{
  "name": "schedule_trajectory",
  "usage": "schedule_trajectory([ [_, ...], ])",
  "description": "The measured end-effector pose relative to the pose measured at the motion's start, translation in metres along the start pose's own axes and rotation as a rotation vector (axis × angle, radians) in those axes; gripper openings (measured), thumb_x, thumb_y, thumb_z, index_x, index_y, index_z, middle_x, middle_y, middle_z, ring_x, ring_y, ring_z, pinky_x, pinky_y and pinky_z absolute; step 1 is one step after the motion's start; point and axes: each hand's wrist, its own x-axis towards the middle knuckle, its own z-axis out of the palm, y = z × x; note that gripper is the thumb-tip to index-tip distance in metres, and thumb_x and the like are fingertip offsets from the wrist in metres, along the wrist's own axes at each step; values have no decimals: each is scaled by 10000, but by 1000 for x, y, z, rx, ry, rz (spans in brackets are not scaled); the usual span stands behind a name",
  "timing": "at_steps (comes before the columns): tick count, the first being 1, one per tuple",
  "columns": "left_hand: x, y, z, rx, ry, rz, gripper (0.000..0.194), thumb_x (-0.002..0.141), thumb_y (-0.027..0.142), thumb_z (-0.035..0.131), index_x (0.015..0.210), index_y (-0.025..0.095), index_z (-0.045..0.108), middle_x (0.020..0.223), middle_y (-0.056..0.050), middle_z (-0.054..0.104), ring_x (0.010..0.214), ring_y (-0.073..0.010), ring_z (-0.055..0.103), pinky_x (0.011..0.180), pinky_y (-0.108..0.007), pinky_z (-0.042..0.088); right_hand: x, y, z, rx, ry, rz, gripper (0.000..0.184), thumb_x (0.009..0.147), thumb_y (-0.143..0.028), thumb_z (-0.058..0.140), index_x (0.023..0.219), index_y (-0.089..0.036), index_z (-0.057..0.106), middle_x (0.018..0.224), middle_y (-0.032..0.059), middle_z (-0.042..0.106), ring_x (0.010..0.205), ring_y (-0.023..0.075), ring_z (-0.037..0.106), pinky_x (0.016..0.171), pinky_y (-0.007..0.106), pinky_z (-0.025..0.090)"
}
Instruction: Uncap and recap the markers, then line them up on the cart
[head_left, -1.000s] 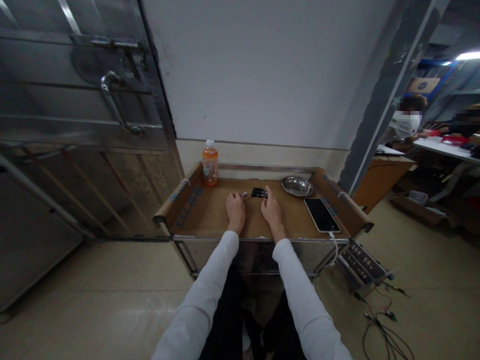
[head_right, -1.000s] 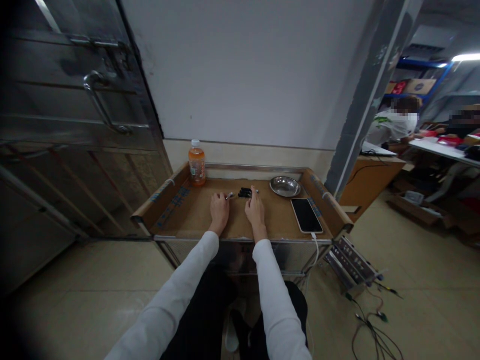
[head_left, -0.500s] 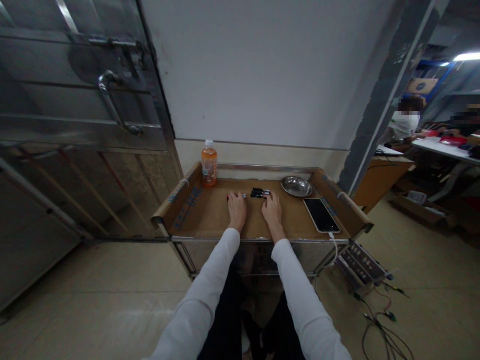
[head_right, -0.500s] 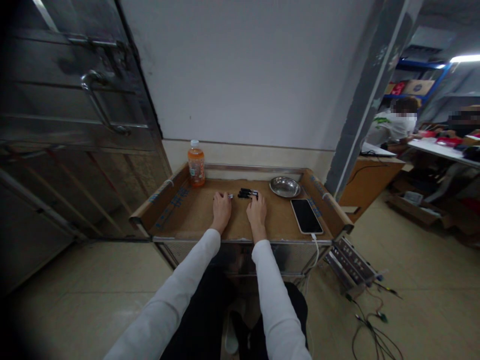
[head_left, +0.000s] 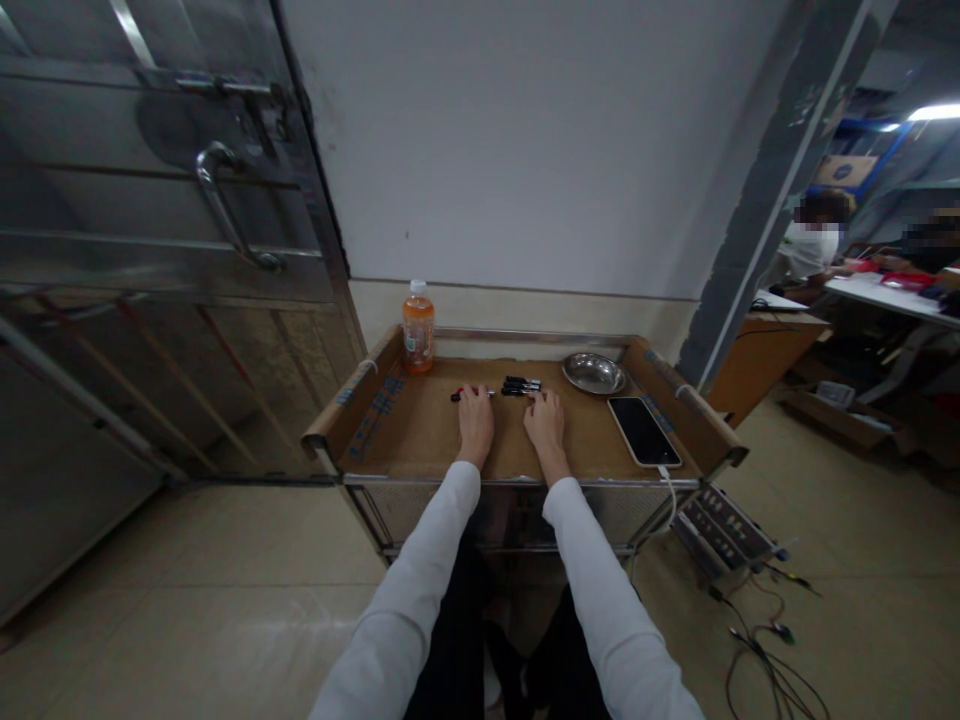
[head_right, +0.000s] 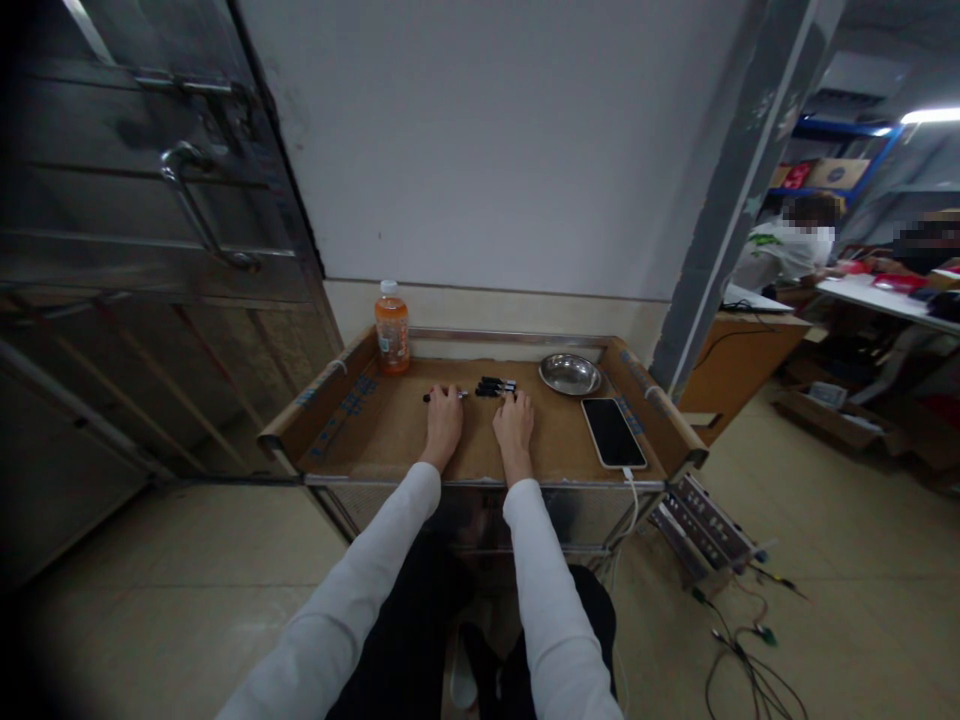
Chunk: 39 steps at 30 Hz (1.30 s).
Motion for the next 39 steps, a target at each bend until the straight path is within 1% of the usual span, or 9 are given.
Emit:
schedule_trajectory([
  [5,2,0,6,-39,-4,46,254,907,47,342,1059,92,541,1061,-152,555,993,-219,559,850,-311,471,0,-3,-4,-39,-19,5,270,877,-132,426,1041,-122,640,1060,150,594,1000,242,495,885,343,378],
  [12,4,-1,12,-88,8,96,256,910,52,335,1052,89,544,1047,-147,554,970,-213,557,855,-311,469,-1,-4,-7,-65,-27,19,290,863,-95,434,1095,-106,607,1068,140,597,999,231,497,882,322,360],
  [17,7,5,15,-143,-14,246,253,912,77,359,1067,107,557,1045,-134,563,991,-214,555,898,-326,455,0,-6,-8,-114,-24,84,263,859,-122,461,1079,-89,602,1069,165,582,994,244,492,856,338,364],
  [20,11,11,16,-174,-46,298,243,911,95,378,1053,117,574,1050,-134,571,991,-219,559,911,-346,452,1,-6,-9,-122,-18,93,249,864,-122,451,1055,-97,610,1067,169,578,992,244,492,849,344,365],
  [26,15,16,13,-204,-86,311,233,898,100,404,1018,152,596,1051,-118,572,1012,-221,543,941,-377,430,1,-4,-7,-96,2,75,239,868,-122,443,1039,-117,611,1048,166,582,975,246,500,829,353,368],
  [29,15,15,9,-208,-98,308,201,899,125,432,1008,159,597,1051,-113,574,1014,-225,540,938,-374,428,1,-4,-5,-105,15,65,214,865,-131,461,1011,-132,617,1032,151,590,965,238,501,826,344,365],
  [32,14,14,7,-192,-115,302,176,903,163,459,999,151,605,1063,-120,575,1031,-237,539,935,-369,427,1,-3,-4,-122,25,53,220,868,-146,474,1040,-131,611,1037,147,593,967,234,500,824,336,361],
  [36,14,14,9,-204,-143,323,158,903,181,484,981,147,617,1055,-119,586,1014,-230,556,927,-362,434,0,-3,-5,-132,-16,36,223,898,-165,449,1039,-137,618,1041,145,595,982,240,493,831,343,356],
  [39,15,13,10,-241,-155,348,147,901,181,502,983,146,619,1048,-110,598,998,-215,569,935,-353,433,-1,-3,-7,-118,-43,-2,232,920,-176,424,1025,-145,628,1040,138,601,983,238,492,831,342,355],
])
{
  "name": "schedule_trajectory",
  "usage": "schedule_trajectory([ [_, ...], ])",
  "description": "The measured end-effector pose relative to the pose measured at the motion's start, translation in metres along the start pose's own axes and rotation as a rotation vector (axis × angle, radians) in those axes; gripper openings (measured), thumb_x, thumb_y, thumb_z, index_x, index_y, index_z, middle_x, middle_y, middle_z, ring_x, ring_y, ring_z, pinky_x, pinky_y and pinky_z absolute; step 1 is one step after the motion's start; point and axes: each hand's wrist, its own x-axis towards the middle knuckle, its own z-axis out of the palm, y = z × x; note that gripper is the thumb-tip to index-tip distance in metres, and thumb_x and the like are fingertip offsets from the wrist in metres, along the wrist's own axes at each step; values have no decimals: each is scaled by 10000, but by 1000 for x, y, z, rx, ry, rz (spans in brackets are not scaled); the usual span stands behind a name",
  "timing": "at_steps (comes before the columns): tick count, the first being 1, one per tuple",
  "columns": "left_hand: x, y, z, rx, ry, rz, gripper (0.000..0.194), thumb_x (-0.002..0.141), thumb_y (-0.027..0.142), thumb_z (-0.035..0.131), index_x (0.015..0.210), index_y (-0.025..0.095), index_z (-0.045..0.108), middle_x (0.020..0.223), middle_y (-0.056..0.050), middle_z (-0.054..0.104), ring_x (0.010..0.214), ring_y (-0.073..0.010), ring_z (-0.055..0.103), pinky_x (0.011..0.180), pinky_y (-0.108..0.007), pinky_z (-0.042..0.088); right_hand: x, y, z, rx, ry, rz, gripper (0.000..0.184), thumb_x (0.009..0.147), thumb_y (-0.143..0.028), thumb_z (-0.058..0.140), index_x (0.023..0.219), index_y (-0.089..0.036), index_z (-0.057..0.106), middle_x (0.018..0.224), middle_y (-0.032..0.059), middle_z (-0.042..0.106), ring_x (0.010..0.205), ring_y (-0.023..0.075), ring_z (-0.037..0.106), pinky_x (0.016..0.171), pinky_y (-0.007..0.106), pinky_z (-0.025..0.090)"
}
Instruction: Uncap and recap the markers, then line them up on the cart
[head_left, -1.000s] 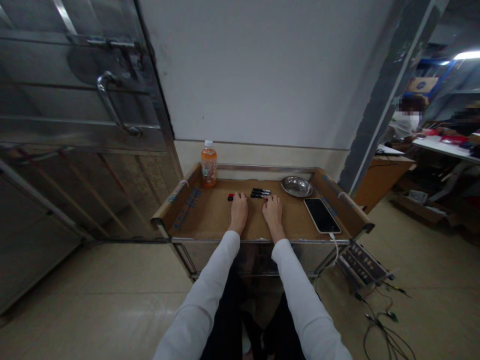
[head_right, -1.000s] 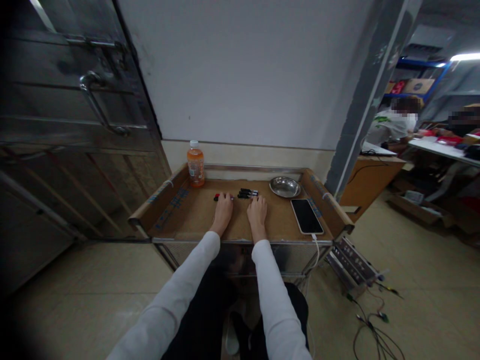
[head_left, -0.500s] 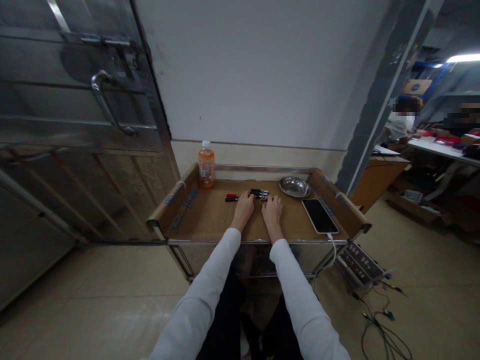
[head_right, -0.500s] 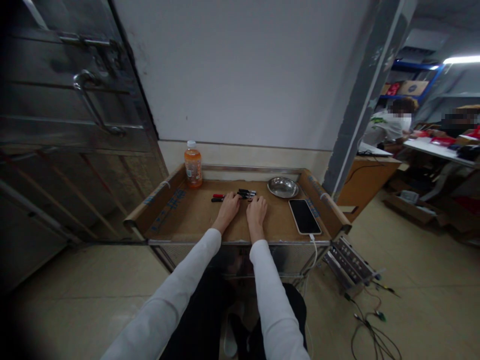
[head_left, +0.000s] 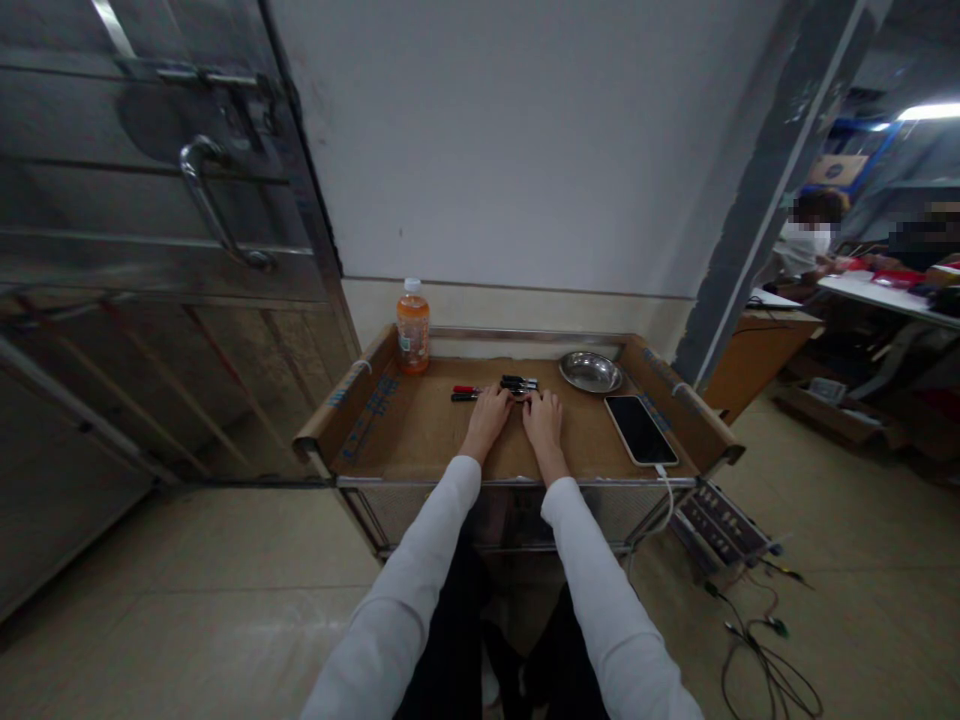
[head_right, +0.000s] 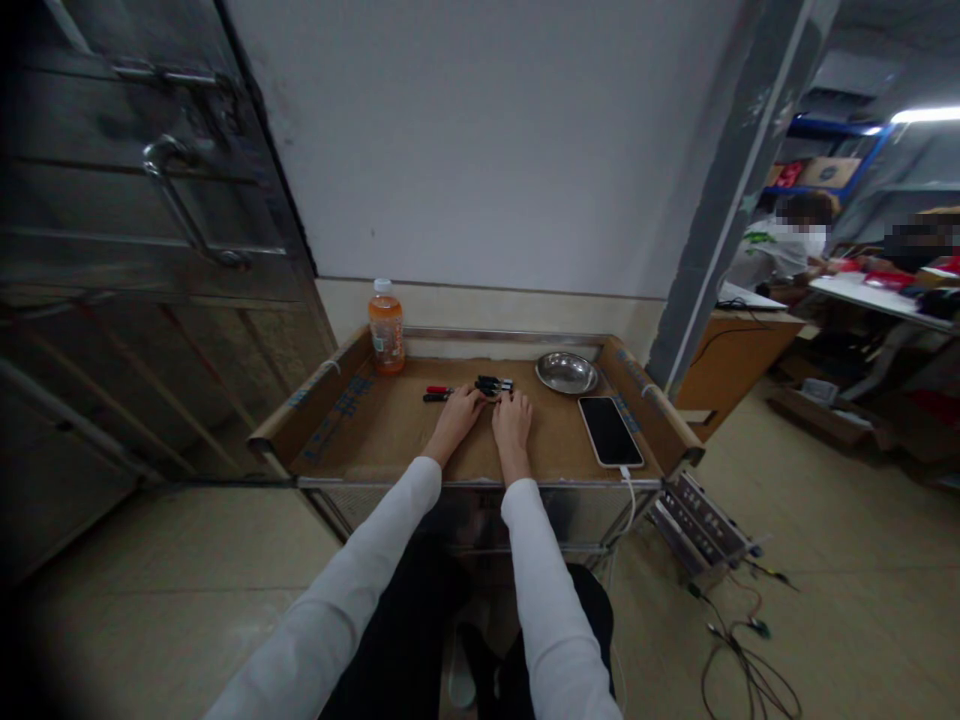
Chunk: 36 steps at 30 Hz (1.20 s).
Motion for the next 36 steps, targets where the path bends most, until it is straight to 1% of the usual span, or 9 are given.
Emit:
schedule_trajectory([
  [7,0,0,-3,-75,-6,35,125,890,158,517,955,168,624,1024,-94,612,959,-197,590,909,-343,452,1,2,-1,62,-1,-29,239,933,-168,407,1025,-156,627,1036,129,605,977,226,495,837,329,362],
  [12,-1,1,-3,-112,5,16,131,902,166,494,966,170,609,1042,-96,606,970,-191,593,899,-333,463,1,3,1,101,-2,-44,228,920,-155,420,1017,-162,626,1047,118,608,985,225,500,854,325,368],
  [18,1,-2,3,-311,68,2,237,893,88,434,1105,159,513,1044,-81,611,994,-169,605,908,-329,479,3,3,5,218,14,-154,272,873,-102,439,1069,-171,613,1090,102,599,1022,215,506,894,326,382],
  [21,2,-3,4,-370,75,-2,273,882,75,445,1143,146,479,998,-83,633,978,-173,621,887,-329,495,4,4,5,238,25,-160,303,861,-101,451,1113,-172,603,1107,103,583,1031,217,503,893,325,392],
  [25,3,-2,4,-424,60,24,280,895,97,438,1163,168,470,996,-76,652,945,-159,642,863,-312,507,4,6,2,220,36,-142,259,853,-123,493,1059,-193,635,1056,95,572,994,212,503,864,313,396],
  [27,2,-1,3,-425,66,45,286,905,111,424,1181,170,470,1031,-88,655,963,-159,643,868,-310,508,4,6,1,207,44,-120,230,856,-138,509,1031,-196,647,1031,88,571,968,203,505,852,302,391],
  [30,1,-1,4,-365,82,76,346,913,107,374,1244,160,462,1162,-121,629,1076,-173,611,941,-338,481,3,5,-2,191,67,-78,206,873,-165,509,1015,-200,653,998,81,574,934,198,508,841,297,379],
  [33,0,-2,6,-240,77,100,420,900,98,379,1313,146,443,1311,-142,557,1244,-195,508,1055,-383,393,1,5,-5,200,106,-35,198,893,-200,498,1016,-205,653,981,77,574,926,200,508,836,295,367],
  [36,-1,-3,8,-141,48,101,419,906,141,422,1323,144,457,1348,-142,534,1320,-214,428,1098,-405,327,1,5,-6,206,141,15,200,909,-245,490,1017,-198,652,972,82,573,924,205,504,829,296,360],
])
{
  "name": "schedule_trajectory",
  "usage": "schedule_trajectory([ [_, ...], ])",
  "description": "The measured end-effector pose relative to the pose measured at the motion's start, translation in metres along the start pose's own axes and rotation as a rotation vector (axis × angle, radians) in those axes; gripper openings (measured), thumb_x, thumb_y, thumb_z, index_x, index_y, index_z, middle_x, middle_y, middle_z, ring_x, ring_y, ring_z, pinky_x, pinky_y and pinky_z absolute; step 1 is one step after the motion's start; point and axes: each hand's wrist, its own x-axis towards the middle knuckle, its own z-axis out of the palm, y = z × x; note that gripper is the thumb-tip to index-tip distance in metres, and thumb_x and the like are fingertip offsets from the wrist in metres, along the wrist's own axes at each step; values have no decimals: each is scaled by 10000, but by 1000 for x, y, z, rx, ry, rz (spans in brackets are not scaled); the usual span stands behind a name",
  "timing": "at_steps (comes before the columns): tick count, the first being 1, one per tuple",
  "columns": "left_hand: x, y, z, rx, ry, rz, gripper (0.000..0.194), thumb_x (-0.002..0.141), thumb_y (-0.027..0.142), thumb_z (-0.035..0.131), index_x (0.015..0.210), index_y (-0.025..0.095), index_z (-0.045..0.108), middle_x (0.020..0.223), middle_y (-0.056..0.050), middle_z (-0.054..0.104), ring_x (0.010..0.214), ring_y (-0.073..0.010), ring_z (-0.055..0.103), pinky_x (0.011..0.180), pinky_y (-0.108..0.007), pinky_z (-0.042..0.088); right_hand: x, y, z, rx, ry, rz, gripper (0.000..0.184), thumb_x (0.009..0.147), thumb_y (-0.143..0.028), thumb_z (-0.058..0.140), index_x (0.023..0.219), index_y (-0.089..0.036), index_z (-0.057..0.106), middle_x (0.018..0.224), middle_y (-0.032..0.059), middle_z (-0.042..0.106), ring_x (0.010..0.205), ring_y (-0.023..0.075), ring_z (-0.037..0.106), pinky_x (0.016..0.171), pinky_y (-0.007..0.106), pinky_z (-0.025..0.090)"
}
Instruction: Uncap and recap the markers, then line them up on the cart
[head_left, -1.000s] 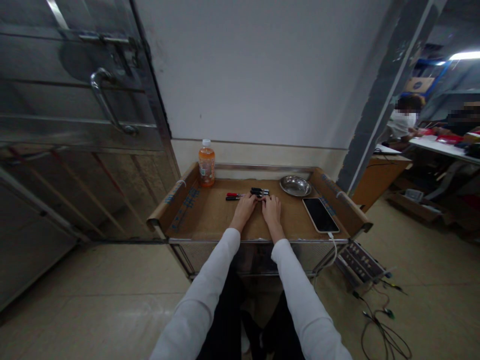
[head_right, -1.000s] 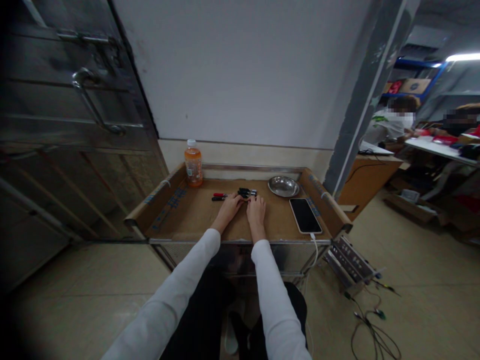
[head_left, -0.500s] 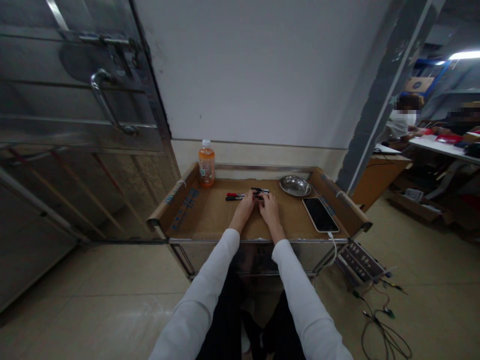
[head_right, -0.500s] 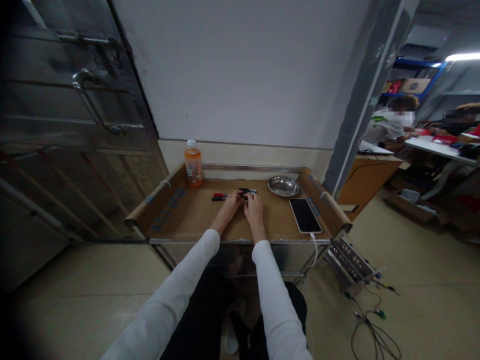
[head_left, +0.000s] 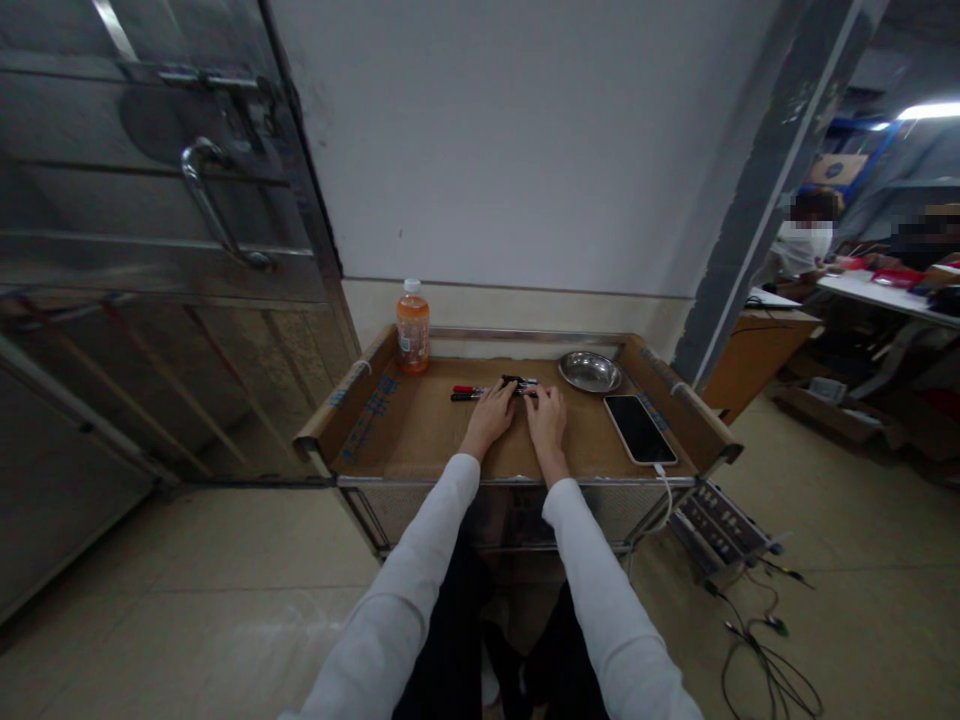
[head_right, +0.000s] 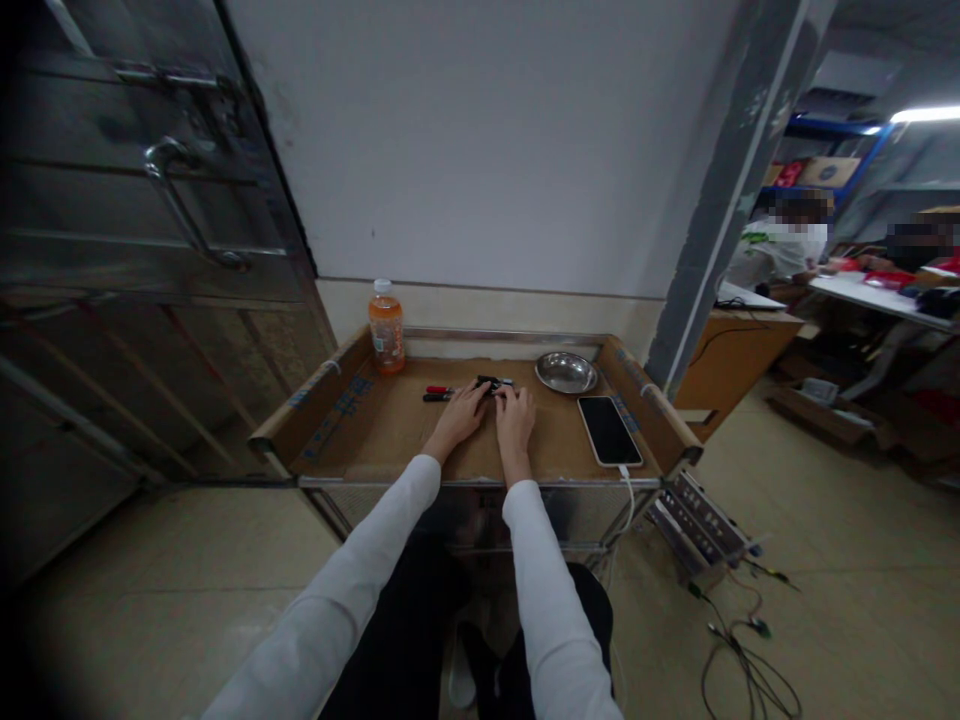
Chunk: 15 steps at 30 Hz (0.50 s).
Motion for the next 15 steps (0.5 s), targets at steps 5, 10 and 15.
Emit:
schedule_trajectory([
  [5,-1,4,-7,70,-58,14,304,893,231,520,1192,204,565,1214,-97,617,1180,-220,530,1032,-405,362,0,3,-1,39,75,76,217,912,-262,477,1010,-192,657,960,82,574,906,205,508,818,295,363],
  [10,-3,8,-16,94,-85,-17,170,888,213,534,1032,192,621,1115,-87,633,1075,-212,568,975,-364,400,-1,5,-2,62,130,170,210,895,-225,487,979,-183,674,959,91,582,911,209,516,815,300,367],
  [15,-5,9,-19,50,30,-11,221,893,183,525,1094,200,613,1092,-87,630,1053,-213,578,948,-354,431,-1,6,-1,85,138,211,214,894,-207,479,969,-178,677,971,103,580,909,212,523,814,311,373],
])
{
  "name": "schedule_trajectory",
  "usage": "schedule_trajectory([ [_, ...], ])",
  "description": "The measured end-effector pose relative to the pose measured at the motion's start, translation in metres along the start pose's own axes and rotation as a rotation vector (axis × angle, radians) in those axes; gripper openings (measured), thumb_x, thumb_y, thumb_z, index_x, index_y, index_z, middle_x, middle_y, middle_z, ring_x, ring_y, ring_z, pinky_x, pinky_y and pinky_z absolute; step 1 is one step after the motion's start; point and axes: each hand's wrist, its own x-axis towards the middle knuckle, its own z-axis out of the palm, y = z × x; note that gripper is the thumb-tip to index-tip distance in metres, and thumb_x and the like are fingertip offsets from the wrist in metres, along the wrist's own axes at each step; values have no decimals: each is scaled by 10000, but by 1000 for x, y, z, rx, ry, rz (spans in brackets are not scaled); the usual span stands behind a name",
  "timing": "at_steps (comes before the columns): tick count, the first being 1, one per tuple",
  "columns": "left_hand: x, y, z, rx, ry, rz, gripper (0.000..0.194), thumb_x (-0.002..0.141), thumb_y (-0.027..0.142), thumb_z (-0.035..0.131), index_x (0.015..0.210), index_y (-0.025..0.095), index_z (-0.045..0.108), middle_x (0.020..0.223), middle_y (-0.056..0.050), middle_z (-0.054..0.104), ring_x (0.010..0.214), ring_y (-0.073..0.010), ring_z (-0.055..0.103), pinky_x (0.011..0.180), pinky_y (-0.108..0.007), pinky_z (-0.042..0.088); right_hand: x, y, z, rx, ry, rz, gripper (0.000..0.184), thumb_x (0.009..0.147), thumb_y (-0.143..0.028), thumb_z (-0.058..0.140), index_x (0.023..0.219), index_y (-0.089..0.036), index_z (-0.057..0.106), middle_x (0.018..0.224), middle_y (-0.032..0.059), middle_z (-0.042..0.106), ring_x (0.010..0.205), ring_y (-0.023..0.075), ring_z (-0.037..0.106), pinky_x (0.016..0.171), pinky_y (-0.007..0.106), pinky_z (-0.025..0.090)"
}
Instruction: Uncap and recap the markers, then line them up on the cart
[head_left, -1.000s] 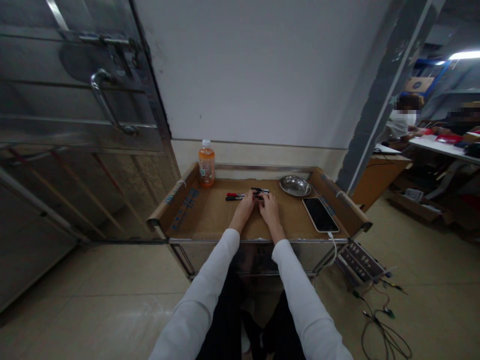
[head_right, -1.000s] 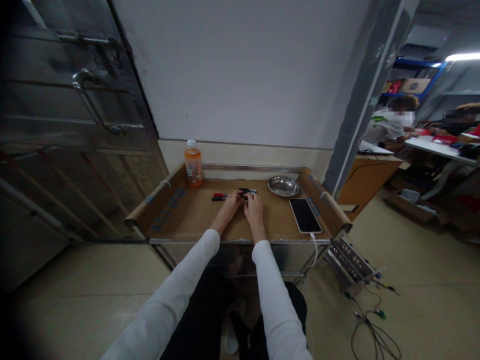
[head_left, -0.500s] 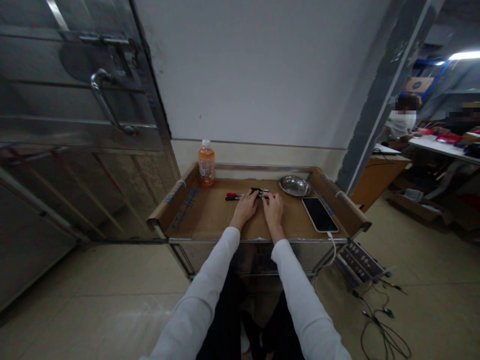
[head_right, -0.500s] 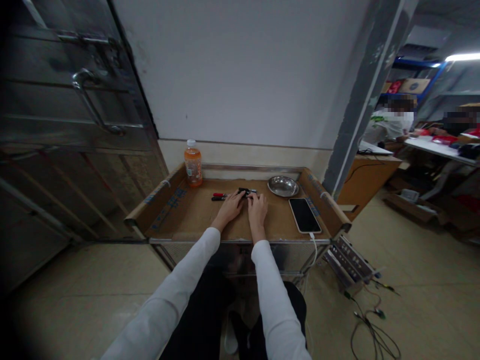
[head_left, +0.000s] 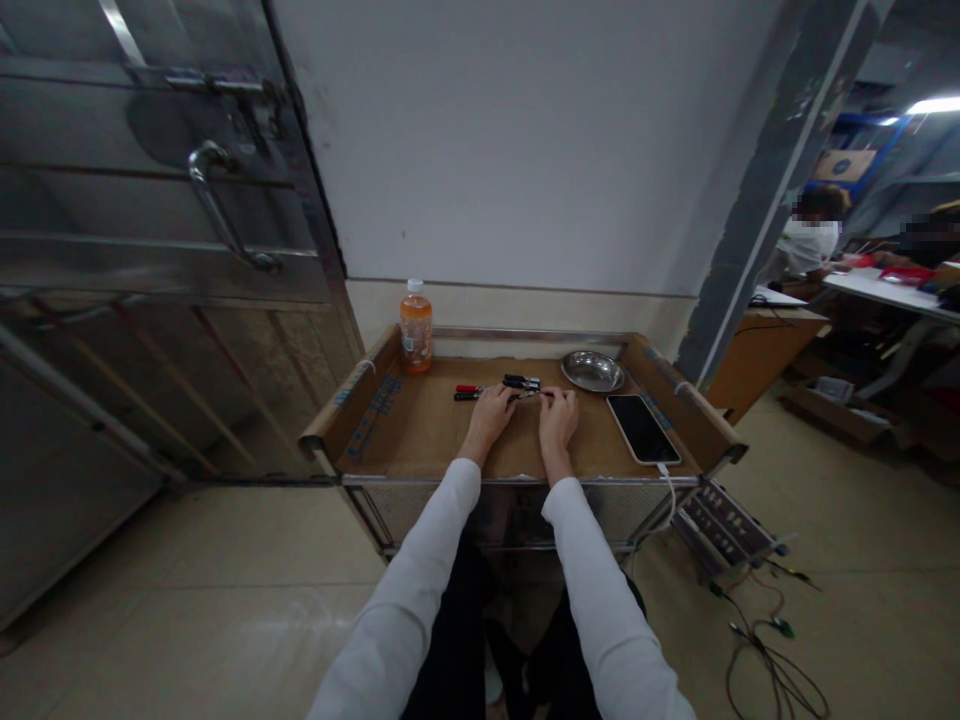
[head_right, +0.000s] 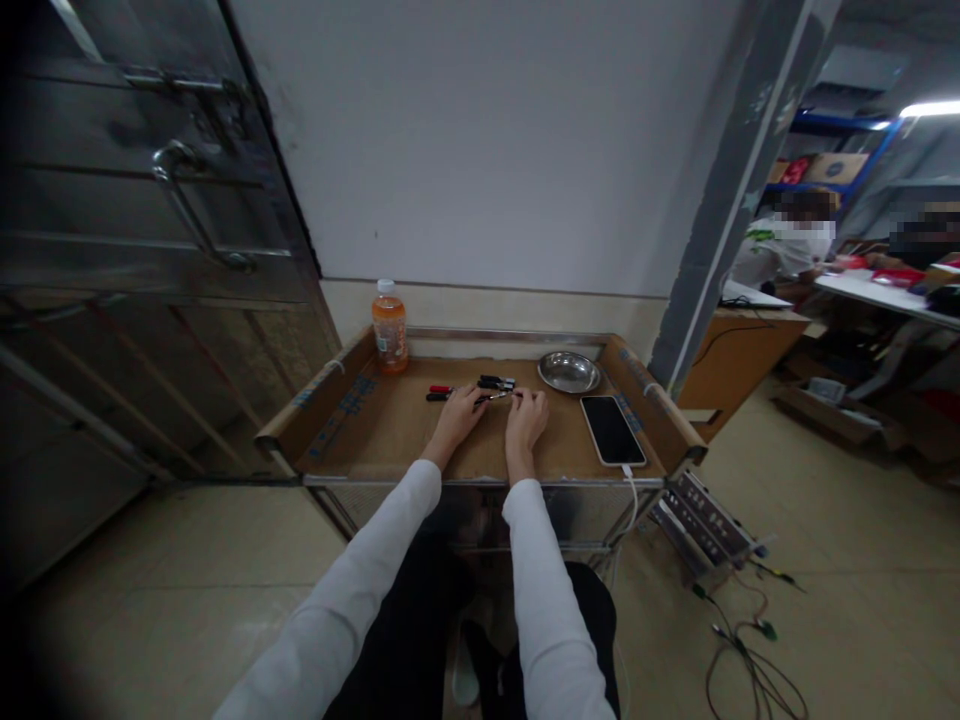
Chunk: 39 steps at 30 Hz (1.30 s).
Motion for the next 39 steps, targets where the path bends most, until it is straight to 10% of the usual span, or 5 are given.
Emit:
schedule_trajectory([
  [17,-9,7,-8,-20,173,-162,199,915,169,468,1086,155,569,1033,-92,641,964,-202,595,866,-310,448,0,-12,-3,511,-134,-406,558,804,-44,360,1321,-210,484,1206,48,623,1085,142,566,977,296,430],
  [25,-19,8,-15,257,208,-531,243,906,106,354,1036,75,557,1037,-170,592,988,-270,537,876,-386,430,2,-5,5,203,-175,-270,451,801,-43,371,1175,-158,595,1198,87,611,1134,193,504,1028,337,377],
  [39,-16,6,-6,337,150,-517,227,895,99,340,1026,41,516,1045,-196,552,1003,-264,529,877,-369,432,-2,-7,10,-221,-335,-239,410,911,-234,412,1298,-276,543,1405,96,436,1174,245,450,972,379,363],
])
